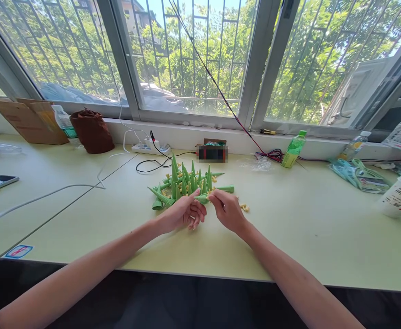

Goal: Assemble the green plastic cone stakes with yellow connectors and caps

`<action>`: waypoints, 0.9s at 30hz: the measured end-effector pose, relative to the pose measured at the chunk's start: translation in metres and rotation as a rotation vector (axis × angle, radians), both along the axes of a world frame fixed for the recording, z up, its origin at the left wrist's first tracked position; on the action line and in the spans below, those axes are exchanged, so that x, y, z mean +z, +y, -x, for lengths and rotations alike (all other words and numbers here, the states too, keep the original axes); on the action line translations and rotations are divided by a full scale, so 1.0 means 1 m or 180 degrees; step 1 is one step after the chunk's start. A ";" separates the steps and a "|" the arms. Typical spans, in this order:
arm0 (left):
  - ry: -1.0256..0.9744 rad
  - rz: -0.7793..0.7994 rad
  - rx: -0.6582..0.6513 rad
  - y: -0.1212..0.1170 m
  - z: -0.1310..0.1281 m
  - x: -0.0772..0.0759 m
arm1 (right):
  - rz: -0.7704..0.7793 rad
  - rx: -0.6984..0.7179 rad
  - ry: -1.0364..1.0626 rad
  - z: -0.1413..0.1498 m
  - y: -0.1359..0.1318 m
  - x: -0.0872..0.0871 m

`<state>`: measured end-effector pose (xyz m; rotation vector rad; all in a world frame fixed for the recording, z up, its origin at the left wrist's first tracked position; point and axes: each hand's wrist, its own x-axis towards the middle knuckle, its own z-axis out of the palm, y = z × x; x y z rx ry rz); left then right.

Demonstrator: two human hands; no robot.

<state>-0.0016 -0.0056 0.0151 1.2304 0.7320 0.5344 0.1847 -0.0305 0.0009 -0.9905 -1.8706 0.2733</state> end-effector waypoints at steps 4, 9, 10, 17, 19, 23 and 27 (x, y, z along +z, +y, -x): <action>-0.0183 0.0281 -0.0015 0.001 0.000 0.003 | -0.0005 0.0081 -0.0054 0.000 0.001 0.000; -0.0310 0.0125 0.0019 -0.002 0.001 0.002 | 0.0089 0.0057 -0.0068 0.000 0.002 0.000; -0.0313 -0.0007 0.0050 -0.002 0.001 0.001 | 0.0109 0.0053 -0.0079 0.000 0.002 0.000; -0.0324 -0.1427 0.0442 -0.003 0.001 -0.006 | 0.0279 0.0087 -0.0074 0.001 0.002 -0.001; -0.0192 -0.1777 0.0617 -0.003 0.000 -0.008 | 0.0300 0.0114 -0.0058 0.001 0.002 -0.001; 0.0041 -0.2568 0.0992 -0.004 0.000 -0.010 | 0.0299 0.0139 -0.0033 0.002 0.001 0.001; 0.0042 -0.2732 0.1112 -0.006 -0.002 -0.008 | 0.0280 0.0096 0.0003 0.004 0.000 0.002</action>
